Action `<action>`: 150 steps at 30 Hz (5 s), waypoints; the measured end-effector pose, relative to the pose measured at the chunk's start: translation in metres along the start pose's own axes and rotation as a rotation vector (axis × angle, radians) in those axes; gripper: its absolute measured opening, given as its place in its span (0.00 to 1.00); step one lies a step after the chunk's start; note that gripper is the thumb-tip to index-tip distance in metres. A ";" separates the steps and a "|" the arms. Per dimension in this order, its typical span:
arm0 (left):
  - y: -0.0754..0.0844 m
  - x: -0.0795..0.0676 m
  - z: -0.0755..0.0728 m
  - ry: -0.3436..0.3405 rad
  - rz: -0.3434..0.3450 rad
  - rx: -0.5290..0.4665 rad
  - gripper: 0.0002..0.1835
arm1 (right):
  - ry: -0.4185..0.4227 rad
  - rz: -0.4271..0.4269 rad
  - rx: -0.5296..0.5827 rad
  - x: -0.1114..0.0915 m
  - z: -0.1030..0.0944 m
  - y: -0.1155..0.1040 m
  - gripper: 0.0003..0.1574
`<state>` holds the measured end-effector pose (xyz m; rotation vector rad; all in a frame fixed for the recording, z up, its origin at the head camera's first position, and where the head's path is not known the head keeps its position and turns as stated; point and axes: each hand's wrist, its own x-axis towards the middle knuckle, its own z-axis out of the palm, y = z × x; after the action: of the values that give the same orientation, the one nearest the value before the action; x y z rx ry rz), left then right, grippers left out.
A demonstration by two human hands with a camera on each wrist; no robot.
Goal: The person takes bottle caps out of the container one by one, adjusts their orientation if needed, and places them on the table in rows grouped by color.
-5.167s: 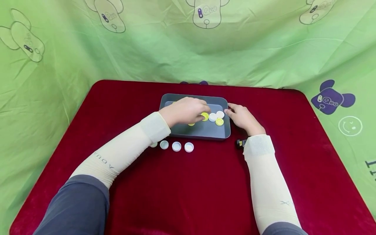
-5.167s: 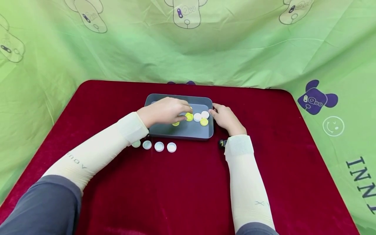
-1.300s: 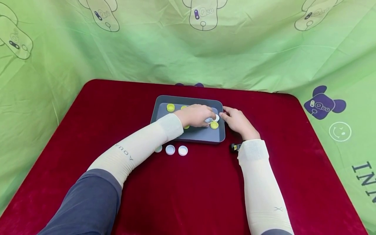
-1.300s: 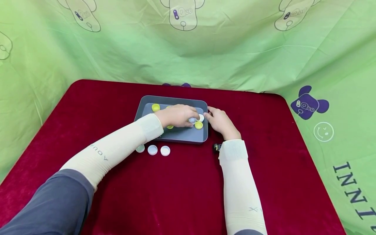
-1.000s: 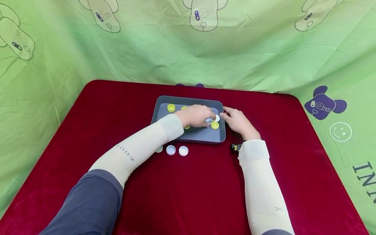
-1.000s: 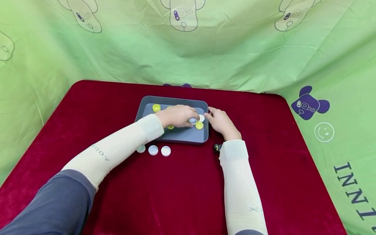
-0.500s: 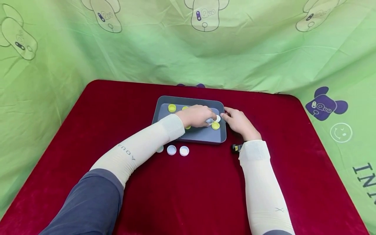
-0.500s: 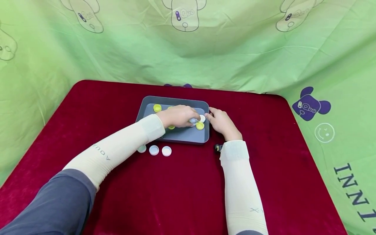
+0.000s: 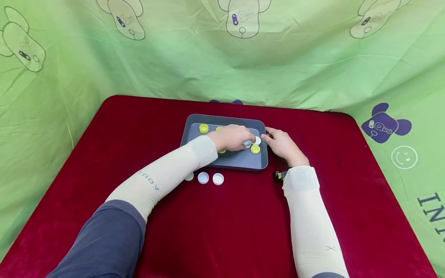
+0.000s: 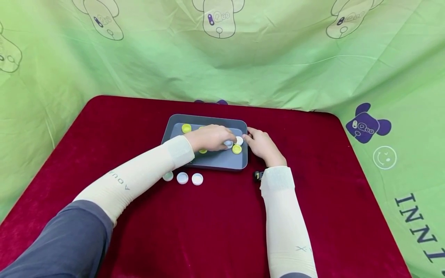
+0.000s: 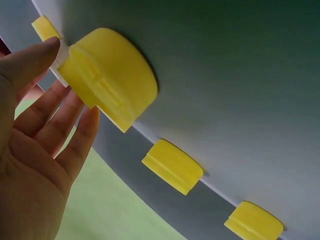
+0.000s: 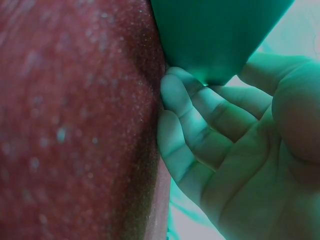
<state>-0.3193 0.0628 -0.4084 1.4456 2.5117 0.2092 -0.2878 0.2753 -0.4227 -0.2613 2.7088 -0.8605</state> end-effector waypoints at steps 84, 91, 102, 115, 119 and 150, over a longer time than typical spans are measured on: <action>0.032 -0.061 -0.028 0.135 0.078 0.106 0.17 | -0.003 0.000 -0.019 0.000 0.000 -0.001 0.37; 0.034 -0.066 -0.024 0.163 0.078 0.138 0.16 | -0.011 0.002 -0.015 0.000 0.000 -0.001 0.38; 0.038 -0.076 -0.016 0.203 0.076 0.112 0.16 | -0.006 0.010 0.011 -0.001 0.001 -0.002 0.37; 0.044 -0.081 -0.012 0.231 0.098 0.122 0.14 | -0.004 0.002 0.003 -0.002 0.001 -0.001 0.38; 0.047 -0.085 -0.013 0.235 0.114 0.117 0.14 | -0.006 0.008 0.002 -0.002 0.000 -0.002 0.38; 0.055 -0.100 -0.003 0.313 0.136 0.073 0.12 | 0.006 -0.001 -0.005 0.001 0.000 -0.001 0.36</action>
<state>-0.2260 0.0039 -0.3790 1.7339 2.6866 0.4010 -0.2884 0.2744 -0.4225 -0.2613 2.7166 -0.8561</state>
